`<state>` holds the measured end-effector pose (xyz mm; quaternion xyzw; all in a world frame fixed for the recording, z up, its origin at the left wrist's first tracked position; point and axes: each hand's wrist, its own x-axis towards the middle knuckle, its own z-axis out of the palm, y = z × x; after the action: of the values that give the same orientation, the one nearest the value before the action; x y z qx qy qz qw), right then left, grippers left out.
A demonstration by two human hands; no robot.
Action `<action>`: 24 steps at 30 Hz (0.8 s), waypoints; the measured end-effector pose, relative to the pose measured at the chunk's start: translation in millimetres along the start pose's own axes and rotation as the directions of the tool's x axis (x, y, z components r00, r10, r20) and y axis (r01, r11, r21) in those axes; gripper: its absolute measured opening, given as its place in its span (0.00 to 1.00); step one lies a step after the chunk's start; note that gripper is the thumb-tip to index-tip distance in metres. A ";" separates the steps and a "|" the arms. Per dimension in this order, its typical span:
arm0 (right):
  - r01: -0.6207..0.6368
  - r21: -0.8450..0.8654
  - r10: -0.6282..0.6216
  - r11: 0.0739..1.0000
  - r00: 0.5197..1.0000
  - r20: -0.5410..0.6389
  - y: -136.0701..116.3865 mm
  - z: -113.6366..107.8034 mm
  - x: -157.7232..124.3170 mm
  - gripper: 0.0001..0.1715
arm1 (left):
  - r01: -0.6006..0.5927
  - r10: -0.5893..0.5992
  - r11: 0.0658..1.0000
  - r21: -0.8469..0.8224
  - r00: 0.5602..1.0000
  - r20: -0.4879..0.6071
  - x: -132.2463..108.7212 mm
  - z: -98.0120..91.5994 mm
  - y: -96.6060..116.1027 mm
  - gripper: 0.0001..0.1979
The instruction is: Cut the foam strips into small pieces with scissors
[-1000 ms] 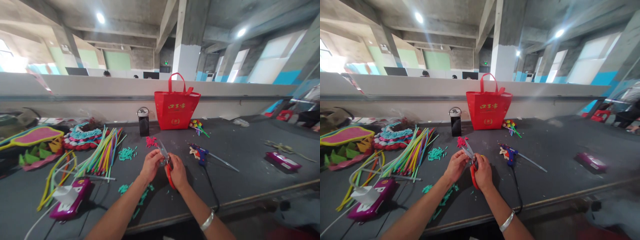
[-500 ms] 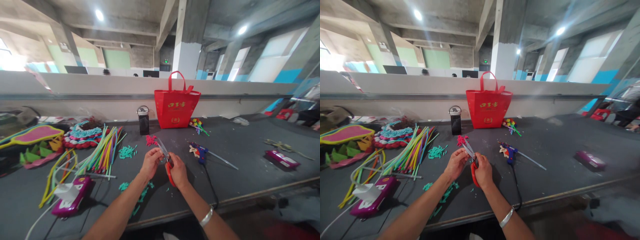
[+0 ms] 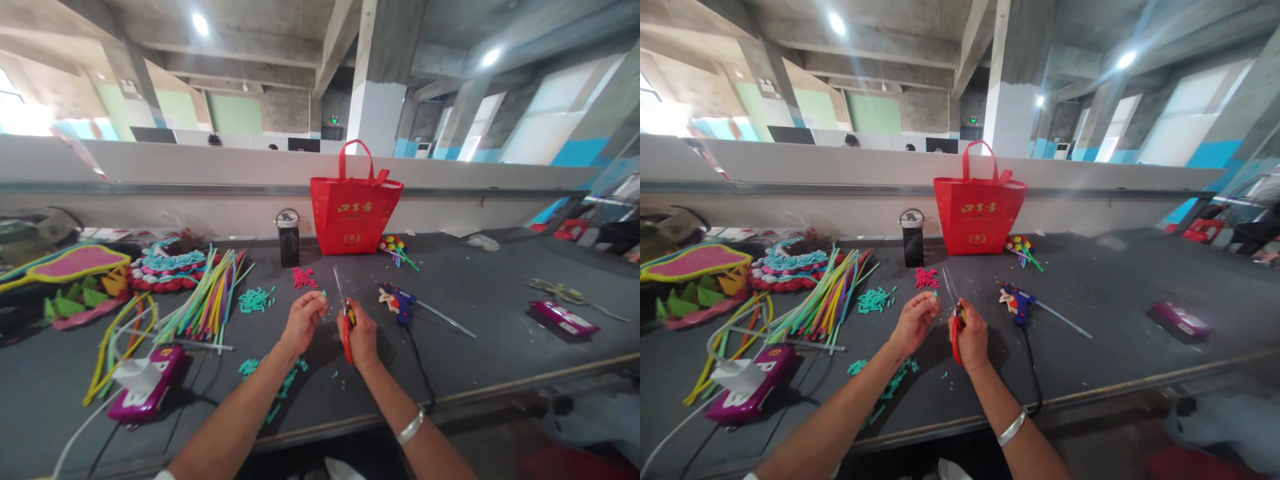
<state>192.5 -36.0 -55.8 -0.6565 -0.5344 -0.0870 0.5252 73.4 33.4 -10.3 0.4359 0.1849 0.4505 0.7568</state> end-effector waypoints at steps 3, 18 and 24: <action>0.004 -0.014 -0.005 1.000 1.000 -0.027 3.5 1.4 0.7 0.19 | -0.005 0.005 1.000 -0.018 1.000 0.005 0.3 -0.2 -1.0 0.08; 0.057 -0.010 -0.058 0.998 0.996 -0.073 14.6 7.9 -0.5 0.20 | -0.044 0.134 0.923 0.382 0.968 -0.211 16.5 -16.0 73.6 0.07; 0.066 0.011 -0.065 0.998 0.997 -0.046 12.7 6.6 -0.4 0.19 | 0.065 0.202 0.807 0.587 0.904 -0.377 30.9 -73.6 83.0 0.16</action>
<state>199.4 -29.6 -66.5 -0.6334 -0.5440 -0.1157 0.5380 -3.1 113.5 21.1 0.5465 0.4577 0.4820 0.5094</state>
